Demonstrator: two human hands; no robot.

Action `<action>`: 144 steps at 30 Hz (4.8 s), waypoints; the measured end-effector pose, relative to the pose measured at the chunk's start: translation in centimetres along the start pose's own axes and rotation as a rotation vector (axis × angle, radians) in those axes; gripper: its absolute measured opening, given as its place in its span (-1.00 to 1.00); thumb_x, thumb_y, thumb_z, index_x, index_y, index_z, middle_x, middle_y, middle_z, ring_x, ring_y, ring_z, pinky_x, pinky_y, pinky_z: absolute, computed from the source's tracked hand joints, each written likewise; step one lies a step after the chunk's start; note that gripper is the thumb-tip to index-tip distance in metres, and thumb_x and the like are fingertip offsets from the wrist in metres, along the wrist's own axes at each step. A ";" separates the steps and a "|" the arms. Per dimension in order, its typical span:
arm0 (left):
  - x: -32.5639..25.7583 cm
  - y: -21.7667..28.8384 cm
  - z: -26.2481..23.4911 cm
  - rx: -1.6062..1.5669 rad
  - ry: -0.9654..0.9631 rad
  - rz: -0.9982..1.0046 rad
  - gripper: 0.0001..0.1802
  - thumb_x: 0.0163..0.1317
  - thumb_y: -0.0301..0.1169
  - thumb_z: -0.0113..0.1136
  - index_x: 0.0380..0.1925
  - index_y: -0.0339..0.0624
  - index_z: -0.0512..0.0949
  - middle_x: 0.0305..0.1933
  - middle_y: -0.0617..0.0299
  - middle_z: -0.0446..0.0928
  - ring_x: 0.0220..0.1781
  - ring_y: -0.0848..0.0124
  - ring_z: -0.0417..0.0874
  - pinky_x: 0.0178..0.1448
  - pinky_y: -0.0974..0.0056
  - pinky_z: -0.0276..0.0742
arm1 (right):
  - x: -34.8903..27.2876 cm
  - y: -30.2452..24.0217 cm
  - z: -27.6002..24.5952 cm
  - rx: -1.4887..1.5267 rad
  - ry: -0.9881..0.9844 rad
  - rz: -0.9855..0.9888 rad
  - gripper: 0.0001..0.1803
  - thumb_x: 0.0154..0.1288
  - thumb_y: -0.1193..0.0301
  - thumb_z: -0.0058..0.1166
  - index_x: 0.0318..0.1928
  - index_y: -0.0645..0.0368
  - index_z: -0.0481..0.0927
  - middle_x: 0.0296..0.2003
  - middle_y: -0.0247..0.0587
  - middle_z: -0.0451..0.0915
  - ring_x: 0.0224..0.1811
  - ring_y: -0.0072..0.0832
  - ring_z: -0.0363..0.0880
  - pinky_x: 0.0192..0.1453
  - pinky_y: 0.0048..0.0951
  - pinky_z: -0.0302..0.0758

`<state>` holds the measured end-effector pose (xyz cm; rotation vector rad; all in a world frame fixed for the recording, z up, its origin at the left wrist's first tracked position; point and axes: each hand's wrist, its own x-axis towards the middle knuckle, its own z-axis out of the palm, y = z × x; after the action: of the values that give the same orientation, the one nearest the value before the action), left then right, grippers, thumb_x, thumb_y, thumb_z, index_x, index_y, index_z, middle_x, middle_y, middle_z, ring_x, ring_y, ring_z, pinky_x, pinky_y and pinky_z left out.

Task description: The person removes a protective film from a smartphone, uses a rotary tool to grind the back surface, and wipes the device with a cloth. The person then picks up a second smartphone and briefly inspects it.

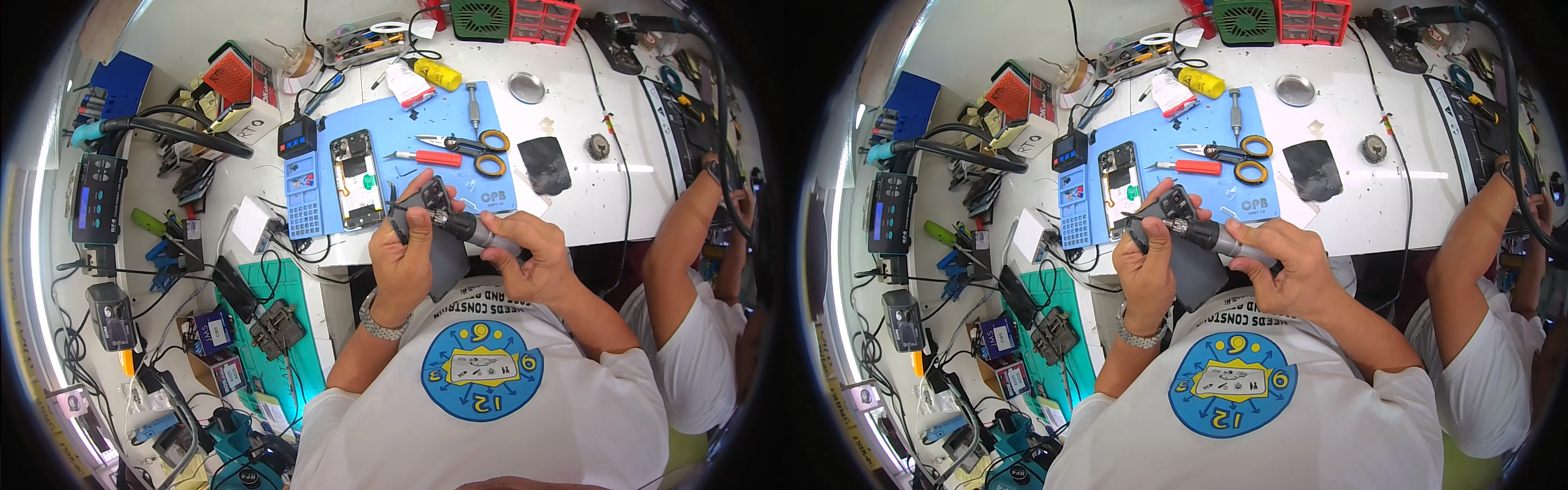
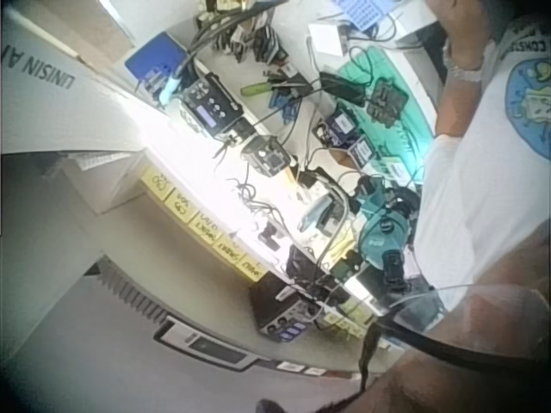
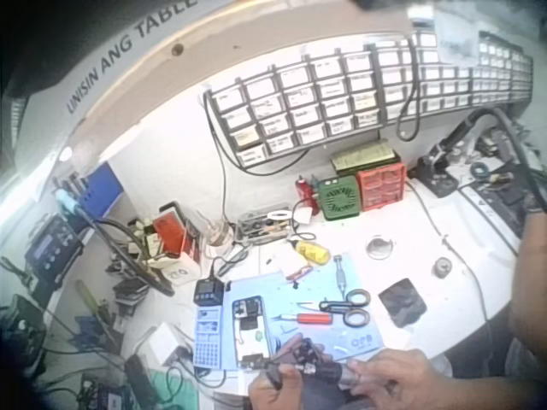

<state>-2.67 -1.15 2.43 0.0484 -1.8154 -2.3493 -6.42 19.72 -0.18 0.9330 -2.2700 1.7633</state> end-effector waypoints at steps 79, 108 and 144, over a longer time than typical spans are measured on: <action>-1.5 0.7 1.3 0.096 0.295 0.123 -0.68 0.65 -0.52 0.16 0.21 -0.61 0.57 0.02 -0.28 0.78 0.03 0.10 0.88 0.18 0.07 0.85 | -1.0 1.6 -0.1 -0.031 0.098 0.122 -0.51 0.28 0.60 0.48 0.24 0.27 0.76 -0.20 -0.01 0.80 -0.29 -0.33 0.77 -0.14 -0.46 0.64; -0.3 2.5 -0.6 0.808 0.385 0.107 -0.62 0.58 -0.31 0.28 0.00 -0.54 0.71 -0.01 -0.27 0.76 -0.07 0.04 0.79 0.03 0.01 0.69 | 5.3 -0.7 -3.4 0.040 0.039 0.314 -0.49 0.49 0.16 0.36 0.13 0.31 0.49 -0.42 0.18 0.67 -0.36 0.14 0.74 -0.25 -0.03 0.60; 1.3 0.4 0.1 -0.334 0.314 0.235 -0.60 0.71 -0.52 -0.01 0.45 -0.25 0.32 0.41 -0.27 0.57 0.47 -0.17 0.64 0.57 -0.23 0.61 | -1.3 -1.4 -0.4 -0.158 -0.216 0.124 -0.28 0.42 0.44 0.46 0.55 0.06 0.55 -0.44 -0.11 0.65 -0.54 -0.36 0.54 -0.40 -0.35 0.48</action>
<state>-3.94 -1.38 2.98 0.1427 -1.2042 -2.2892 -4.75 20.40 0.56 1.0151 -2.6096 1.5659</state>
